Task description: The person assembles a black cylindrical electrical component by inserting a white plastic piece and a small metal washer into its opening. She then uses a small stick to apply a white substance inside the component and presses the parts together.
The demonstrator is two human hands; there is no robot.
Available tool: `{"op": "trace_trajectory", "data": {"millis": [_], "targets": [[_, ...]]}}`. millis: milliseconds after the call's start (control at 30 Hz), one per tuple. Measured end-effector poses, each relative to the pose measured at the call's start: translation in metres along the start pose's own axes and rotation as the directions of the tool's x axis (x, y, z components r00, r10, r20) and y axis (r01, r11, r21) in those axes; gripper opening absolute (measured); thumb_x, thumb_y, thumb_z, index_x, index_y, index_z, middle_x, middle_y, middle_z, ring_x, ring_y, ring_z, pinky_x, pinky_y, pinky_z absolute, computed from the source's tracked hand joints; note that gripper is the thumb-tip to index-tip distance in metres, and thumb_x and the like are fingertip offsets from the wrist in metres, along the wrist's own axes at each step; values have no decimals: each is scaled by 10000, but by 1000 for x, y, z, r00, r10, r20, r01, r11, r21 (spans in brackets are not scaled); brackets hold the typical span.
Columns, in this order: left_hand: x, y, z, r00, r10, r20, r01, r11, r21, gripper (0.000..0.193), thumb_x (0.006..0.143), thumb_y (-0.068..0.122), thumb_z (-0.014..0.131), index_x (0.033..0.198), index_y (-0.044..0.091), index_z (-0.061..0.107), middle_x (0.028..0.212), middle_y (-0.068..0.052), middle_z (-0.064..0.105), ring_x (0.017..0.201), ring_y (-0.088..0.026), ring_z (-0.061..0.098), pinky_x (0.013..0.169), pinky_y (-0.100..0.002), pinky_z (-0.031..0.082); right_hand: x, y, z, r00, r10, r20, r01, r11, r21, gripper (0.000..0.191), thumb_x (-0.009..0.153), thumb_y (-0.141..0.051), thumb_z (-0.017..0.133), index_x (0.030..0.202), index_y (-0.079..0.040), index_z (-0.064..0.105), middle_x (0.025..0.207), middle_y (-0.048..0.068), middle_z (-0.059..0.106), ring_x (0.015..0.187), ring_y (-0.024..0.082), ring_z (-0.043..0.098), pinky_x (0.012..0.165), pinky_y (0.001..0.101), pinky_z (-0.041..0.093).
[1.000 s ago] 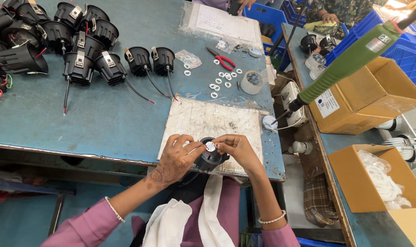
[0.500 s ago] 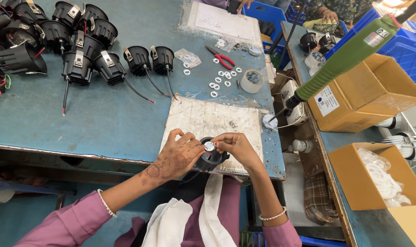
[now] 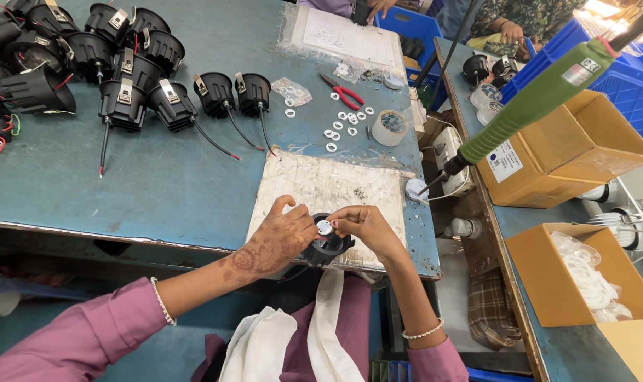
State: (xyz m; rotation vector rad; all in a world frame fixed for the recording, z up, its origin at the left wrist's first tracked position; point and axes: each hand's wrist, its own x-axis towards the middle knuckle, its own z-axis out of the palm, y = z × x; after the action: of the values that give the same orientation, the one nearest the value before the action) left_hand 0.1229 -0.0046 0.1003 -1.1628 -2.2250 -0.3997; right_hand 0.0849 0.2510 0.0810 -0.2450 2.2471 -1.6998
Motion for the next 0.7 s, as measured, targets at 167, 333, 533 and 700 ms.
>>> {"op": "trace_trajectory", "data": {"millis": [167, 333, 533, 700], "targets": [[0, 4, 1, 987, -158, 29, 160, 970, -185, 132, 876, 233, 708, 928, 113, 721, 894, -5, 662, 973, -174, 580, 978, -426, 339, 0, 0, -1, 1000, 20, -2, -20, 999, 32, 202, 902, -115, 731, 1044, 15, 792, 813, 17, 743, 714, 80, 630, 696, 238, 513], [-2, 4, 1, 978, -208, 24, 208, 948, -239, 129, 848, 190, 716, 959, 129, 741, 933, 14, 675, 1026, -160, 580, 995, -450, 319, 0, -3, -2, 999, 37, 7, -37, 998, 48, 206, 897, -117, 736, 1048, 12, 790, 823, 26, 743, 725, 88, 640, 713, 244, 527], [-3, 7, 3, 997, -74, -9, 74, 997, 13, 183, 802, 133, 696, 983, 106, 713, 971, -6, 666, 1040, -172, 588, 1002, -425, 359, -1, -5, -4, 999, 47, 25, -48, 997, 66, 213, 894, -120, 740, 1047, 20, 785, 838, 33, 746, 731, 94, 653, 726, 246, 540], [-4, 5, 12, 999, 23, -27, -20, 994, 110, 174, 799, 134, 674, 968, 102, 699, 958, -8, 650, 1042, -173, 597, 1016, -420, 374, 0, -1, -7, 999, 32, 43, -36, 994, 103, 225, 887, -113, 750, 1052, 37, 778, 841, 41, 744, 729, 92, 655, 716, 243, 534]]}}
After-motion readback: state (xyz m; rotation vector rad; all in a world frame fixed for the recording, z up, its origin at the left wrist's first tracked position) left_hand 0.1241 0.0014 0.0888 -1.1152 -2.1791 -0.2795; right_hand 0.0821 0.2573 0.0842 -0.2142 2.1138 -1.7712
